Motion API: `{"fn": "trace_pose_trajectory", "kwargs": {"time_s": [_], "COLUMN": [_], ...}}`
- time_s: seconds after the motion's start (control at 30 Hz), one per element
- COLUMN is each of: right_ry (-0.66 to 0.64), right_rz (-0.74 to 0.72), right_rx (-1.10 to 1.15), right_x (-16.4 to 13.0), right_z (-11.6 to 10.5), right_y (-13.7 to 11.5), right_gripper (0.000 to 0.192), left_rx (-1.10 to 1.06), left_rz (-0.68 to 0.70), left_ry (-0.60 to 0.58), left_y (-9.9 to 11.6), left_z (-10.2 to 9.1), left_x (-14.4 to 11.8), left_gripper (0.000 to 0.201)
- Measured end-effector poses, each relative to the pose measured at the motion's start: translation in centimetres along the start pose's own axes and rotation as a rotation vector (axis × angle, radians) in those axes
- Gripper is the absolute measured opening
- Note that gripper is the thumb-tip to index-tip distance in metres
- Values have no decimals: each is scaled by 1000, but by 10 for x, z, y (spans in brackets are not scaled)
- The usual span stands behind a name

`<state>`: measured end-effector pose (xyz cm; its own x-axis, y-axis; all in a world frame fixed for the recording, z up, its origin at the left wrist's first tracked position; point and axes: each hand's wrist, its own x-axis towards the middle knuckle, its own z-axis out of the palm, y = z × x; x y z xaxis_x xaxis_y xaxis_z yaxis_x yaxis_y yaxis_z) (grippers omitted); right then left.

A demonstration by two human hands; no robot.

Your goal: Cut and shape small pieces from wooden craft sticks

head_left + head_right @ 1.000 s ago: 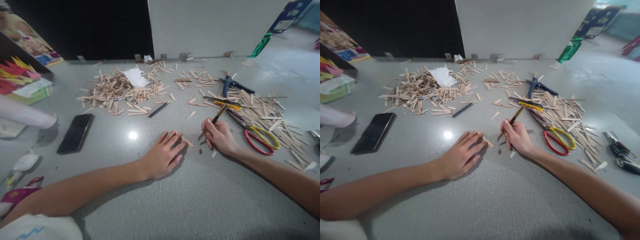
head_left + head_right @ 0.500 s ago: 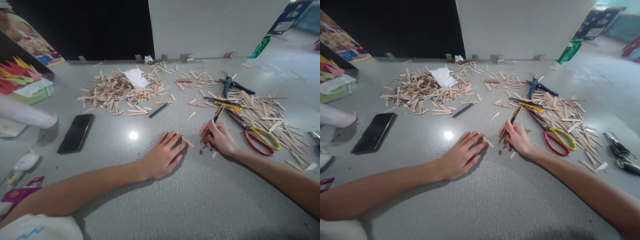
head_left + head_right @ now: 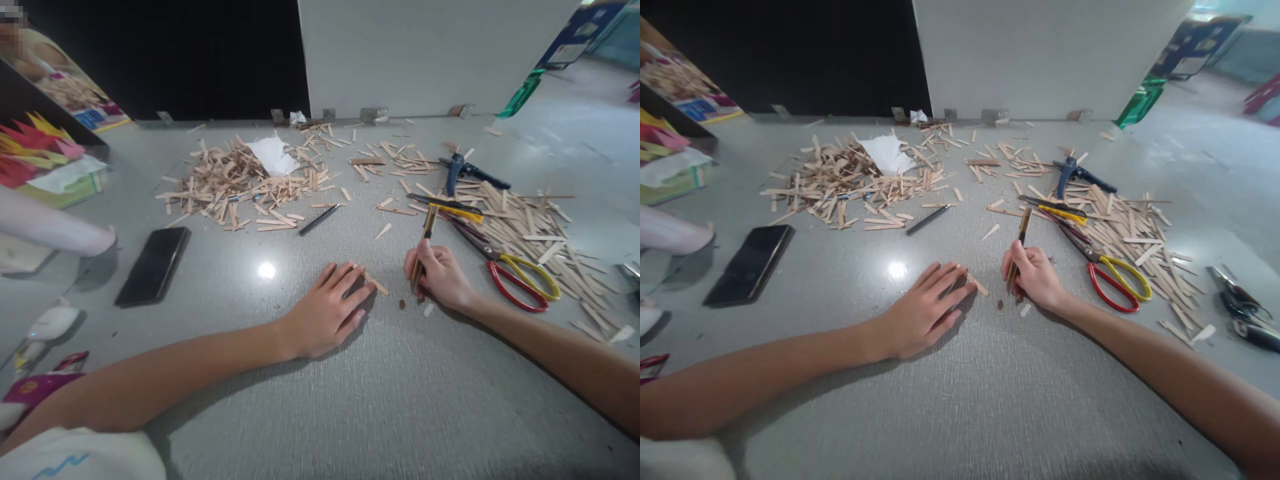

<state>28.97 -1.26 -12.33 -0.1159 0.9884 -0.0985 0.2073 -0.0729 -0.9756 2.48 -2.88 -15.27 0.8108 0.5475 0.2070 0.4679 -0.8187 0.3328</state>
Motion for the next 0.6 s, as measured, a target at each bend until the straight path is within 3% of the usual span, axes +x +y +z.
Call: {"fn": "trace_pose_trajectory", "kwargs": {"time_s": [0.2, 0.47, 0.6], "right_ry": [16, 46, 22], "right_rz": [-25, -370, -295], "right_rx": [-10, -377, -356], "right_x": [-1, -7, -10], "right_z": [1, 8, 8], "right_y": [5, 0, 7], "right_gripper": [72, 48, 49], "left_rx": [20, 58, 62], "left_rz": [3, 18, 29], "left_ry": [-4, -24, -33], "left_y": [0, 0, 1], "left_z": [0, 0, -2], "left_x": [1, 1, 3], "left_gripper": [50, 52, 53]}}
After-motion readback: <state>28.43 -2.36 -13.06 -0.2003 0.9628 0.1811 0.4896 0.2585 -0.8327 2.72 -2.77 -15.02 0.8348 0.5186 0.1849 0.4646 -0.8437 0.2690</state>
